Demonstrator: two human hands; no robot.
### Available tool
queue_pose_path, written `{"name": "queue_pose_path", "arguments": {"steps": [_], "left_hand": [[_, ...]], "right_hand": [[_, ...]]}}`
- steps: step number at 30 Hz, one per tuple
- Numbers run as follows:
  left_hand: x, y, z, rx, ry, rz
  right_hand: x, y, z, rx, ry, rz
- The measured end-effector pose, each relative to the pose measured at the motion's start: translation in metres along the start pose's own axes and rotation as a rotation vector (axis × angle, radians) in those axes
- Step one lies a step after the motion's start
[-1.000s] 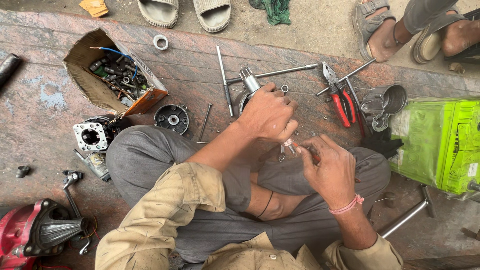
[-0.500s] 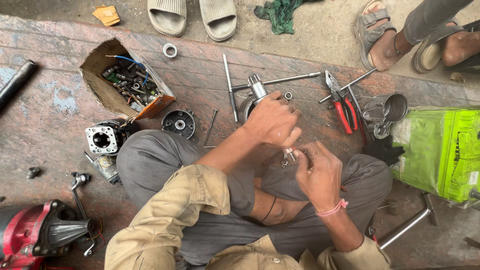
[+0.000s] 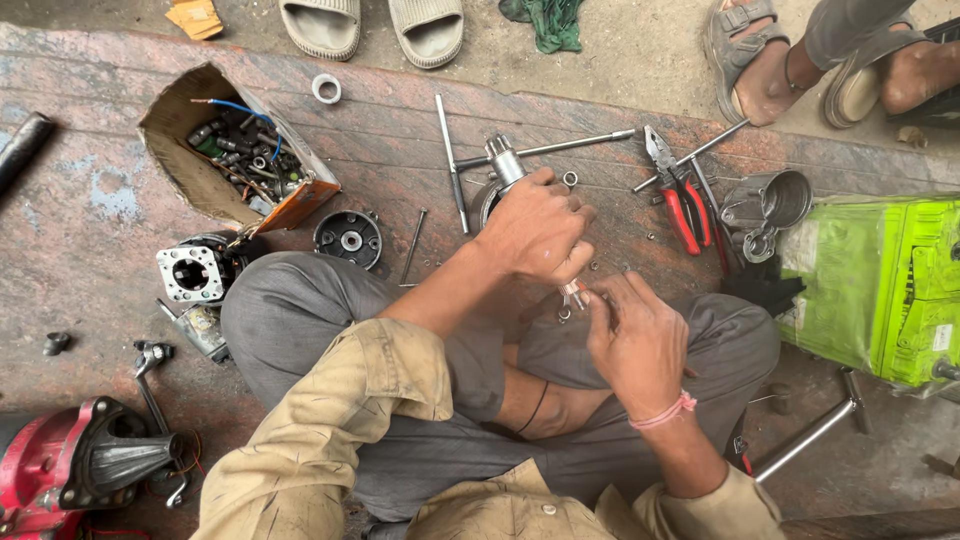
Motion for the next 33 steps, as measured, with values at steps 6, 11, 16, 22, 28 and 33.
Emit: {"name": "queue_pose_path", "arguments": {"steps": [6, 11, 16, 22, 28, 33], "left_hand": [[0.001, 0.0, 0.001, 0.015, 0.0, -0.005], [0.001, -0.001, 0.005, 0.02, 0.032, 0.018], [0.002, -0.001, 0.004, 0.023, 0.012, 0.027], [0.0, -0.001, 0.0, 0.03, 0.011, 0.035], [0.002, -0.001, 0.003, 0.051, 0.008, 0.014], [0.002, 0.001, 0.004, 0.043, 0.001, 0.0]], "right_hand": [[0.001, -0.007, -0.008, -0.109, -0.03, -0.025], [0.002, -0.005, 0.008, -0.116, 0.02, -0.004], [0.001, -0.001, 0.013, 0.079, 0.089, -0.029], [0.001, -0.004, -0.004, -0.06, -0.037, 0.012], [0.005, -0.009, -0.007, -0.087, -0.066, 0.03], [0.001, -0.008, 0.007, -0.033, 0.041, 0.045]]}}
Point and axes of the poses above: each hand's wrist, its own x-axis towards the middle knuckle, its own z-axis out of the palm, y = z × x, the point moved 1 cm from there along x, towards the middle knuckle, and after that the axes turned 15 degrees about -y, right-handed, at the moved point
